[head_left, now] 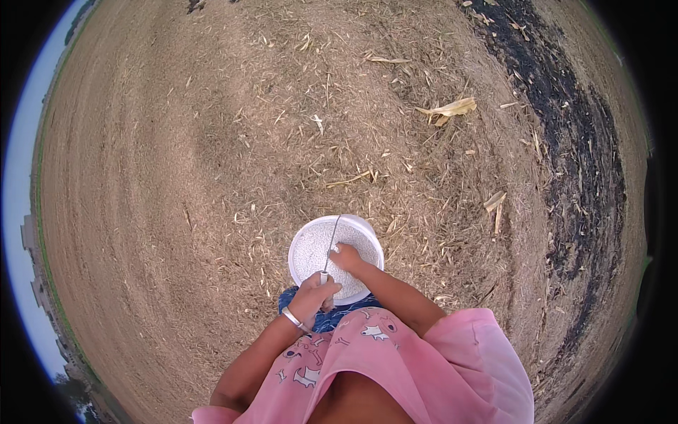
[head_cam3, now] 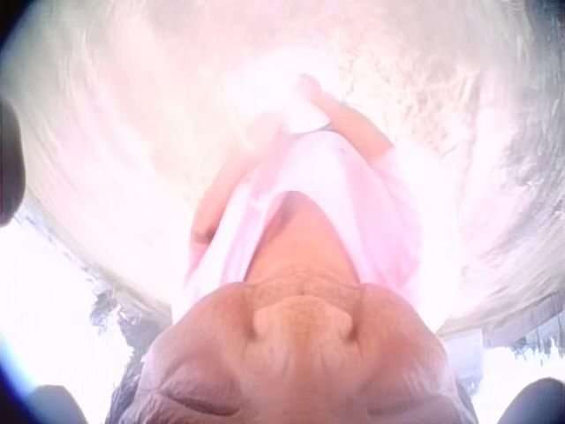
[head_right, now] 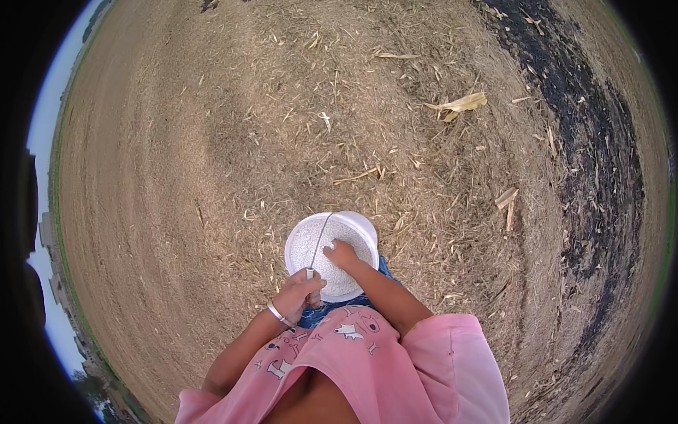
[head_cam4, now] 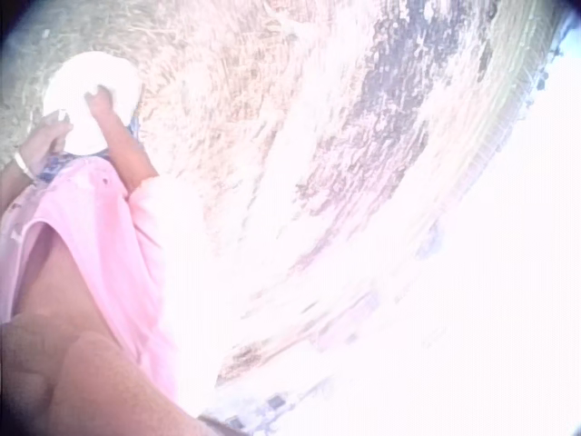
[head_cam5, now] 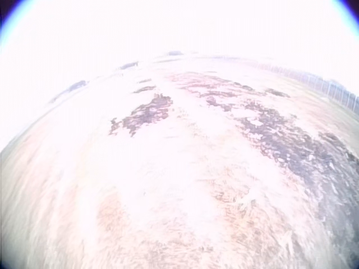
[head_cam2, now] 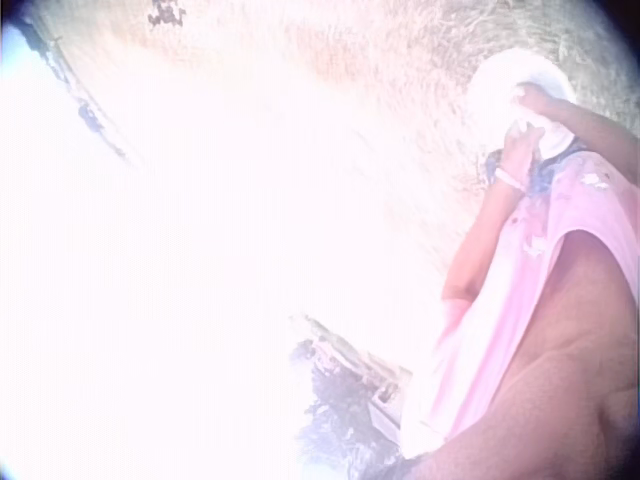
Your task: The person walks across a harvested field while holding a white bowl filled with seeds. They repeatedly scoop seeds with their right hand and scatter them onto the ground in a wide arc.
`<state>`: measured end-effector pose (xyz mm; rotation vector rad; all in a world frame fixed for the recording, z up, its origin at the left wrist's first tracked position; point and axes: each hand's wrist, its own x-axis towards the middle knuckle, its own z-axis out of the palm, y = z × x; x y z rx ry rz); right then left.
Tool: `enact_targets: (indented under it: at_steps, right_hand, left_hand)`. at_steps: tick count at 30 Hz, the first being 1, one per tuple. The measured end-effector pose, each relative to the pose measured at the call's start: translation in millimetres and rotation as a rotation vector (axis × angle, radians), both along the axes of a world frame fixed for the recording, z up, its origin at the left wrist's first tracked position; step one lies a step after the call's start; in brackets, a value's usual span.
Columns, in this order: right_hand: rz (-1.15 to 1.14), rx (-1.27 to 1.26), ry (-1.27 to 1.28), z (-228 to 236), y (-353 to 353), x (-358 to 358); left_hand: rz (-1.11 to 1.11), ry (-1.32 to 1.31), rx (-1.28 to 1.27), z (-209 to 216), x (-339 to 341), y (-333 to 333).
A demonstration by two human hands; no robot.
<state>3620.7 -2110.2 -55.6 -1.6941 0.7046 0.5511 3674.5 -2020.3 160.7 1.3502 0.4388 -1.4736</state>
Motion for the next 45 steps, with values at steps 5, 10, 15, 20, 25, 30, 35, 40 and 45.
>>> enact_targets:
  at_steps: [5, 10, 15, 20, 25, 30, 35, 40, 45]
  right_hand:
    - [-0.384, 0.674, 0.063, 40, -20, 7]
    - [-0.577, 0.618, -0.037, 81, -87, 17]
    - [-0.815, 0.341, -0.005, 80, -155, 56]
    - [-0.572, 0.716, -0.162, 135, -60, 248]
    - [-0.327, 0.725, -0.233, 164, 11, 313]
    - [-0.617, 0.398, 0.155, 64, -70, 255]
    - [-0.729, 0.366, 0.299, -29, -133, 244]
    - [-0.172, 0.548, 0.102, 53, 110, 363]
    - [-0.123, 0.5, -0.127, 108, 184, 427]
  left_hand:
    - [0.083, 0.027, -0.017, -19, 6, 4]
    - [0.226, 0.071, -0.041, -53, 23, 31]
    - [0.423, 0.108, -0.075, -67, 47, 81]
    - [0.642, 0.023, -0.004, -75, 54, 145]
    - [0.93, -0.027, 0.07, -85, 49, 219]
    - [1.153, -0.016, 0.184, -79, 56, 267]
    - [1.377, 0.0, 0.193, -89, 45, 314]
    - [1.585, 0.129, 0.262, -90, 28, 341]
    - [1.768, 0.249, 0.215, -99, 20, 357]
